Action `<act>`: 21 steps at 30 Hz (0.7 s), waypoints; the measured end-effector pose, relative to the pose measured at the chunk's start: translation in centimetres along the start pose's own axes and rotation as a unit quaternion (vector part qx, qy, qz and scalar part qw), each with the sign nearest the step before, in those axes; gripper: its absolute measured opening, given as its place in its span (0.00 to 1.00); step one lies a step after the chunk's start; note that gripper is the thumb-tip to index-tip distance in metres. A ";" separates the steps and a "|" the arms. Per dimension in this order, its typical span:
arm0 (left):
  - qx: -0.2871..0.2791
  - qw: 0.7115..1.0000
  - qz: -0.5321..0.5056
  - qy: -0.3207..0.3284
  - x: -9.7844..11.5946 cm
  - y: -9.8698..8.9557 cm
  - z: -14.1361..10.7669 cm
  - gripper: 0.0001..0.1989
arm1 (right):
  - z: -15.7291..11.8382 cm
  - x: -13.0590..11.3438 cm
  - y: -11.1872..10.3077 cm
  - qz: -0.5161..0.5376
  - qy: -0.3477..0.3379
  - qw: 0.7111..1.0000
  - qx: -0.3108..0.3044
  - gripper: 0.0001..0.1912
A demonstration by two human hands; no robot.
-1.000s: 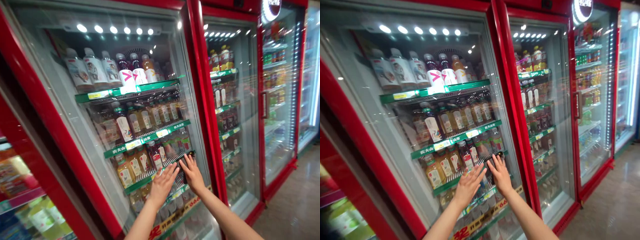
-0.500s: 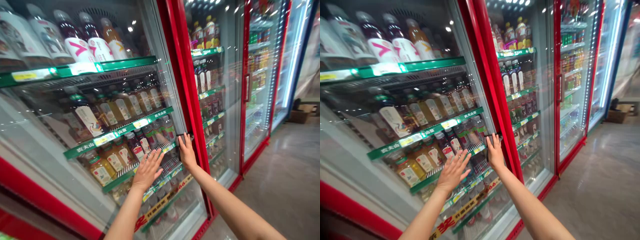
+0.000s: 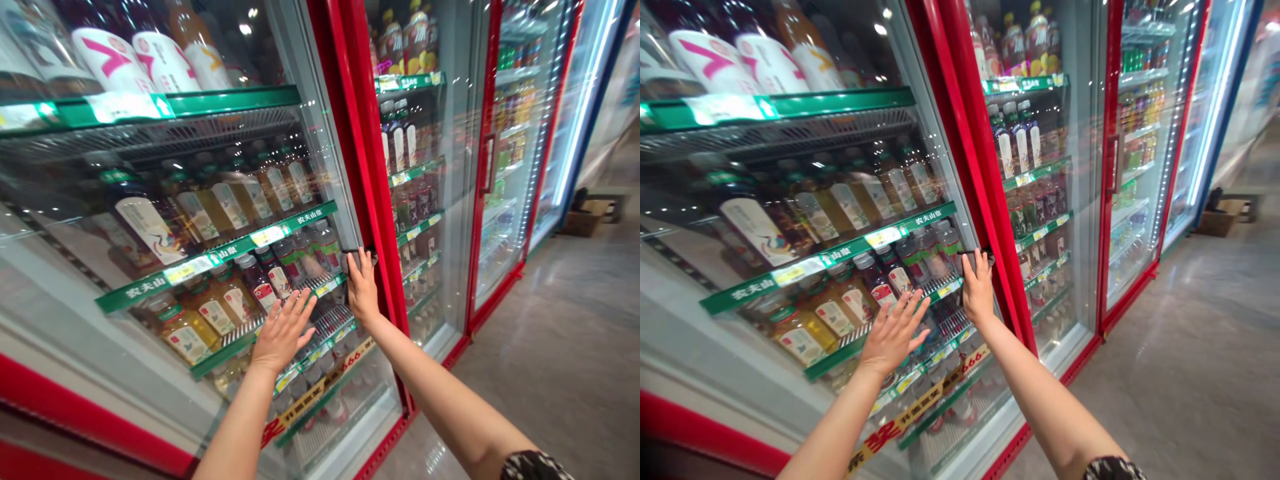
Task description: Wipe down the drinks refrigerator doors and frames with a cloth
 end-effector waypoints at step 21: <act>0.030 0.998 0.047 0.006 -0.1 -0.6 0.0 0.42 | 3.9 -0.5 -9.1 -0.009 -0.098 0.988 0.118 0.38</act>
Point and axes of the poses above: each hand's wrist, its own z-axis towards the middle knuckle, its own y-axis out of the palm, x = y × z, the point moved 10 cm from there along z, towards the middle knuckle, and after that the axes turned 7 degrees about -x, right-handed, at the moved point
